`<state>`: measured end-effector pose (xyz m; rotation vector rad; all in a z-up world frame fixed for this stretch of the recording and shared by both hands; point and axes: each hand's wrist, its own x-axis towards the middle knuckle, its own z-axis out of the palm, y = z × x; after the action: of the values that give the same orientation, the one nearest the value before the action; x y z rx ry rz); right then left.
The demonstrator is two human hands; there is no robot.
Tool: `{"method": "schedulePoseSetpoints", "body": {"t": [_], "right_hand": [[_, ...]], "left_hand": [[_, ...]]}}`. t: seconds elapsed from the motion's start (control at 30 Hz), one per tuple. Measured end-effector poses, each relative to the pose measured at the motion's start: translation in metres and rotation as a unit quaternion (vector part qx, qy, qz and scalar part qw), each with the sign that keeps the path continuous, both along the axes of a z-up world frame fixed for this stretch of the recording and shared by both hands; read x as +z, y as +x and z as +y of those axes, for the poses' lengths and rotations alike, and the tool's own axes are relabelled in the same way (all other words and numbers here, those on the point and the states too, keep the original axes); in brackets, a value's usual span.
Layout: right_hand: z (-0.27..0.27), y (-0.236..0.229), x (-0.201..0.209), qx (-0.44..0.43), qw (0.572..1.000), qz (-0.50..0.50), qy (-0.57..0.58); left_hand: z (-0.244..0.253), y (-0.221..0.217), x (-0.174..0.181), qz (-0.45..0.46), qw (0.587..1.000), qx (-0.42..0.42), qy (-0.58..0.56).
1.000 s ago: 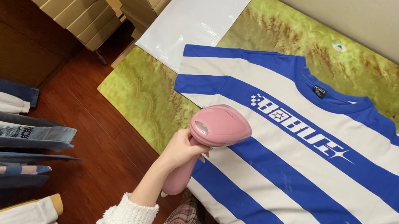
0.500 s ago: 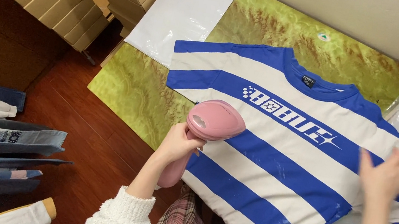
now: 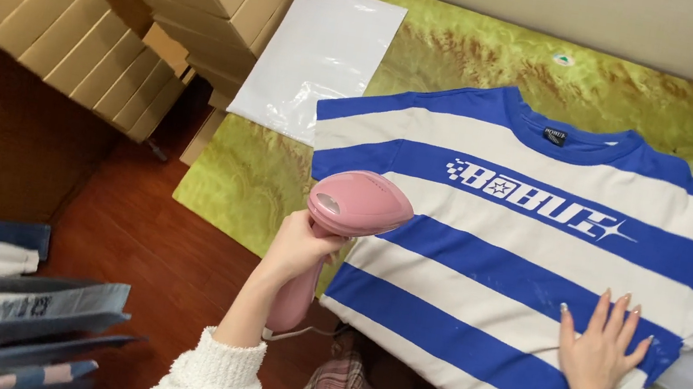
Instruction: The person uses a pink handheld garment steamer to remove wrinkles from a blue and white striped t-shirt laid on a green table. They hold the shirt with one hand while moving the steamer over the chest, sleeves, and lower body, then flip the shirt to steam the back.
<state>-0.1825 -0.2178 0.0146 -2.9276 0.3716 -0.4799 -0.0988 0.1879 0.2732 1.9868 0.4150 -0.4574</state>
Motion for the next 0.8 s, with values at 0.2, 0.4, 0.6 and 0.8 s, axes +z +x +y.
{"method": "schedulePoseSetpoints", "body": {"t": [0.2, 0.4, 0.6, 0.8], "right_hand": [[-0.011, -0.004, -0.02, -0.087, 0.994, 0.058, 0.006], [0.102, -0.015, 0.042, -0.242, 0.955, 0.048, 0.167], [0.152, -0.051, 0.037, -0.463, 0.853, 0.076, 0.228], [0.044, -0.093, -0.008, -0.531, 0.838, 0.003, 0.122]], "left_hand": [[0.055, 0.019, -0.002, -0.012, 0.998, -0.055, -0.036], [0.107, 0.025, -0.014, -0.008, 0.995, -0.069, -0.067], [0.132, 0.033, -0.019, 0.01, 0.996, -0.072, -0.051], [0.127, 0.038, -0.017, 0.022, 0.993, -0.093, -0.063]]}}
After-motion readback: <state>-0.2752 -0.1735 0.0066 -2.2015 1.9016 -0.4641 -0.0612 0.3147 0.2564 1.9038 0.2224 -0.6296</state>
